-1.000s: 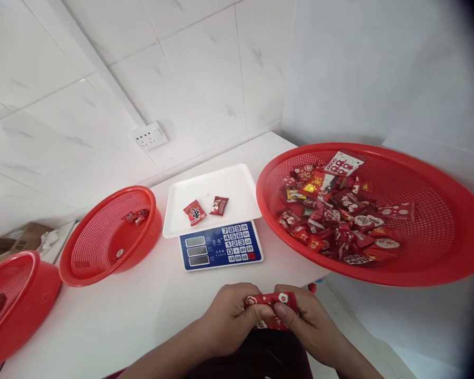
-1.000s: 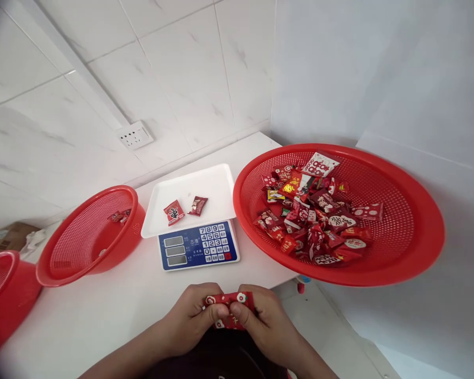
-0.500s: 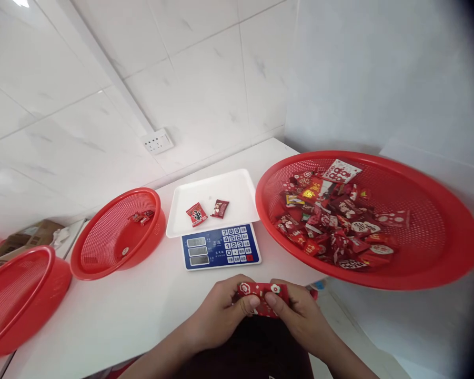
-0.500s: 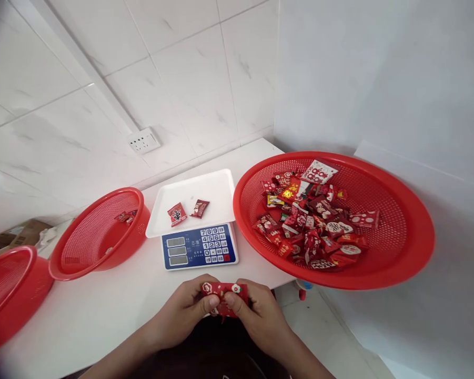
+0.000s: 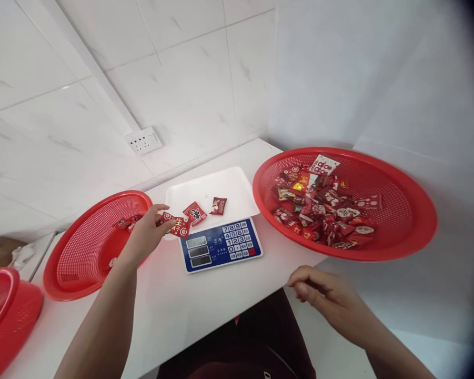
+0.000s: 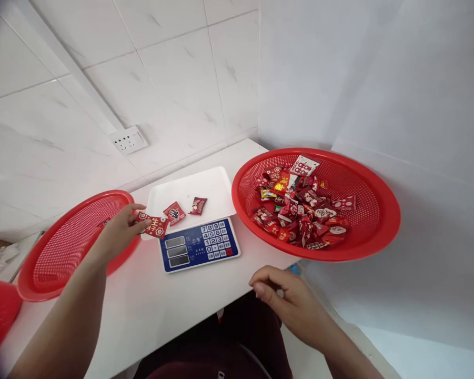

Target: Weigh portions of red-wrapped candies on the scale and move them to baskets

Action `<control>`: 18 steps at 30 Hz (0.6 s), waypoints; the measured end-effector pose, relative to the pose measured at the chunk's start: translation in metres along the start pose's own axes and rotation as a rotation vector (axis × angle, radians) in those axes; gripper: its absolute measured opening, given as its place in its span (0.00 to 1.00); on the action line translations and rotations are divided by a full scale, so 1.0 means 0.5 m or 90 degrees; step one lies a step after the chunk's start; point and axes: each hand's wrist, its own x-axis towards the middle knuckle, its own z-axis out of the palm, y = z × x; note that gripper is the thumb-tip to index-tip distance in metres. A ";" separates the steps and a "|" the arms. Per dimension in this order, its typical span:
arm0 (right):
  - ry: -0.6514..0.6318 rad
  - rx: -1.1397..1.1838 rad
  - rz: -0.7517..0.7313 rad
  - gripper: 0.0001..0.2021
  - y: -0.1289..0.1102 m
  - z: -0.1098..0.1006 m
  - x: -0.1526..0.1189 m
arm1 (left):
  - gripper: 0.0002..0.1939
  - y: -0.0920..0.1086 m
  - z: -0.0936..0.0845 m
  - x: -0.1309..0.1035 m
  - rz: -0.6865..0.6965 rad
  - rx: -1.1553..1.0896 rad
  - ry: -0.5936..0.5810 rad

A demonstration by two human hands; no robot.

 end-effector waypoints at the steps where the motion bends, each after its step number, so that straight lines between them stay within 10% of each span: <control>1: 0.017 -0.012 -0.001 0.15 -0.005 -0.004 0.000 | 0.21 -0.006 0.002 0.016 0.014 0.042 -0.015; 7: 0.125 -0.170 0.003 0.15 -0.068 -0.014 0.014 | 0.23 -0.018 0.059 0.086 0.115 0.124 -0.003; 13: 0.263 -0.381 0.038 0.11 -0.116 -0.088 0.055 | 0.25 -0.026 0.066 0.051 0.232 0.107 0.037; 18: 0.075 -0.492 0.170 0.17 -0.087 -0.162 0.112 | 0.26 -0.039 0.040 -0.010 0.249 0.079 -0.032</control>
